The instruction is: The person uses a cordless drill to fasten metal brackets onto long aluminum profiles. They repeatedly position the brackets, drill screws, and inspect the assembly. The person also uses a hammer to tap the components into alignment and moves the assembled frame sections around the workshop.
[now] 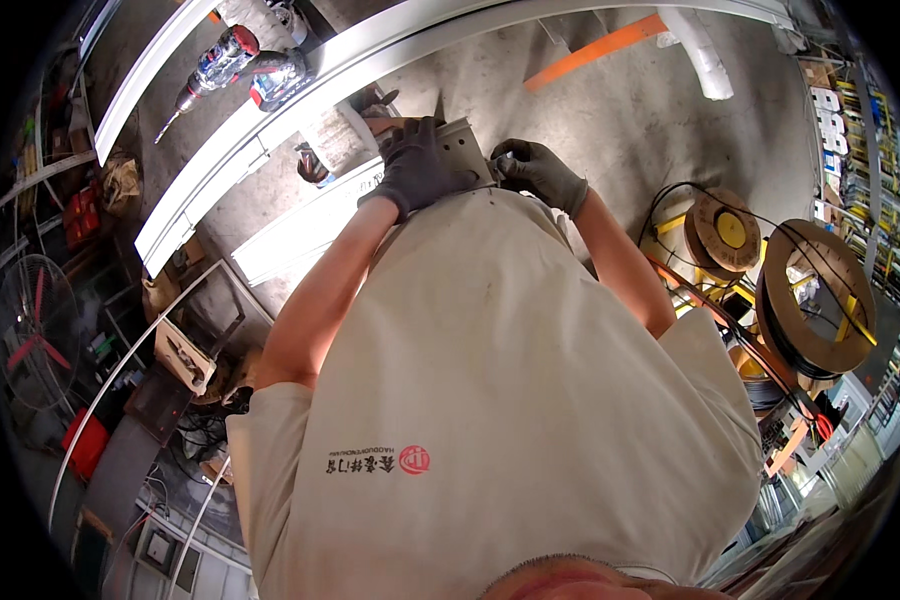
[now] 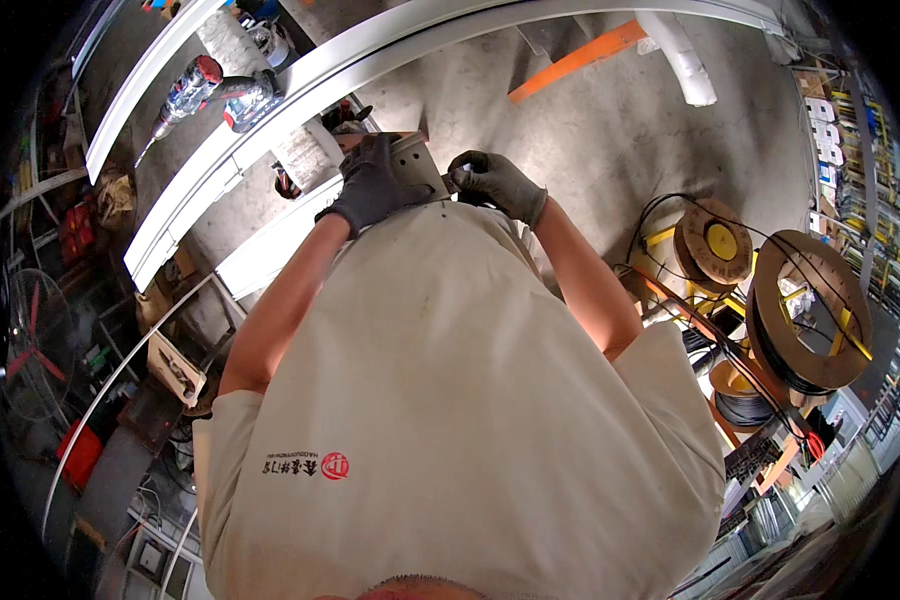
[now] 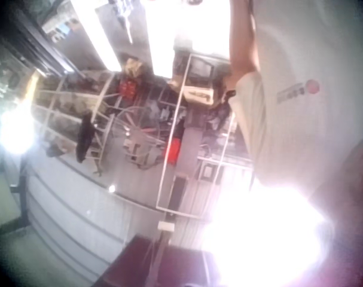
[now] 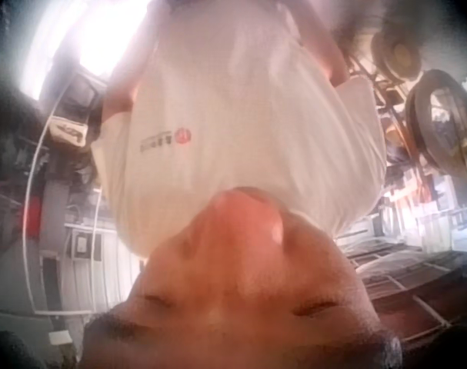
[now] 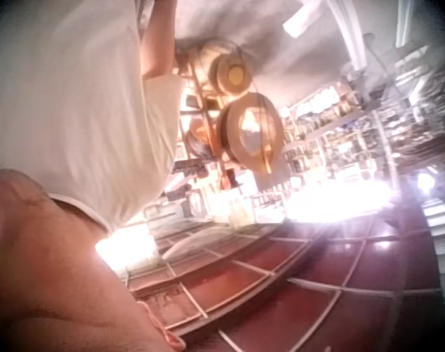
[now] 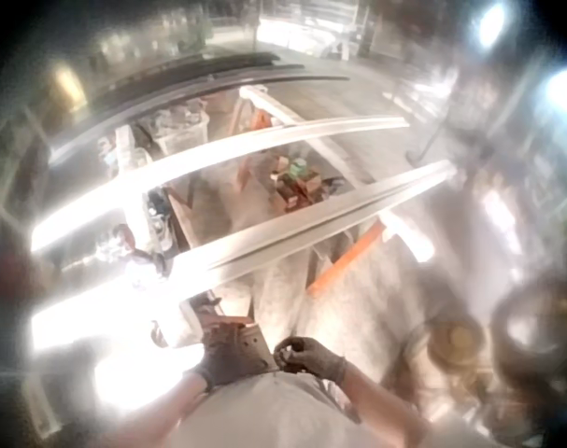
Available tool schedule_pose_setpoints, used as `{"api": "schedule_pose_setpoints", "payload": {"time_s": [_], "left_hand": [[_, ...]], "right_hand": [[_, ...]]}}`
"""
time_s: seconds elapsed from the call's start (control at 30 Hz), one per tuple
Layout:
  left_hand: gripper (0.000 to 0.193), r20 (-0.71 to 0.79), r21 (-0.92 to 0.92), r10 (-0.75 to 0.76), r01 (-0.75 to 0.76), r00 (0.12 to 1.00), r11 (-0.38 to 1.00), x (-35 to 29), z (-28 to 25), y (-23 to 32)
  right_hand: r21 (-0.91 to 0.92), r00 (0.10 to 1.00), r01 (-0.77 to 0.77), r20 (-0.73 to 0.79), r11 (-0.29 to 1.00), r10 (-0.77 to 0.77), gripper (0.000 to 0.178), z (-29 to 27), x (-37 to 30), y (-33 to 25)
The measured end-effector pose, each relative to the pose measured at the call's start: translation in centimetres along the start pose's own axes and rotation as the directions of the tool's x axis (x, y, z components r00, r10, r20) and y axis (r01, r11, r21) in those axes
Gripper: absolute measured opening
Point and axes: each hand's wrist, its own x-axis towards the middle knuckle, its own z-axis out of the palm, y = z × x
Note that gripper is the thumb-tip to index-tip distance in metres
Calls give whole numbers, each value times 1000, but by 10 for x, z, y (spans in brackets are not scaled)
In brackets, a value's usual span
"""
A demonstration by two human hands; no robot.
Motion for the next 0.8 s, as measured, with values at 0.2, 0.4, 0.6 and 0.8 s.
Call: {"api": "schedule_pose_setpoints", "payload": {"time_s": [0.2, 0.4, 0.6, 0.8], "left_hand": [[102, -73, 51, -20, 24, 997, 998, -3, 2, 4], [103, -36, -69, 33, -35, 999, 997, -4, -2, 3], [101, 0, 75, -95, 95, 995, 993, -4, -2, 20], [103, 8, -44, -13, 13, 1000, 999, 4, 2, 3]], "right_hand": [[107, 1000, -12, 26, 994, 9, 33, -8, 6, 10], [-2, 999, -36, 21, 999, 36, 37, -7, 2, 5], [-26, 1000, -4, 15, 1000, 4, 31, -8, 1, 23], [-236, 998, -68, -21, 969, 65, 45, 0, 10, 13]]}}
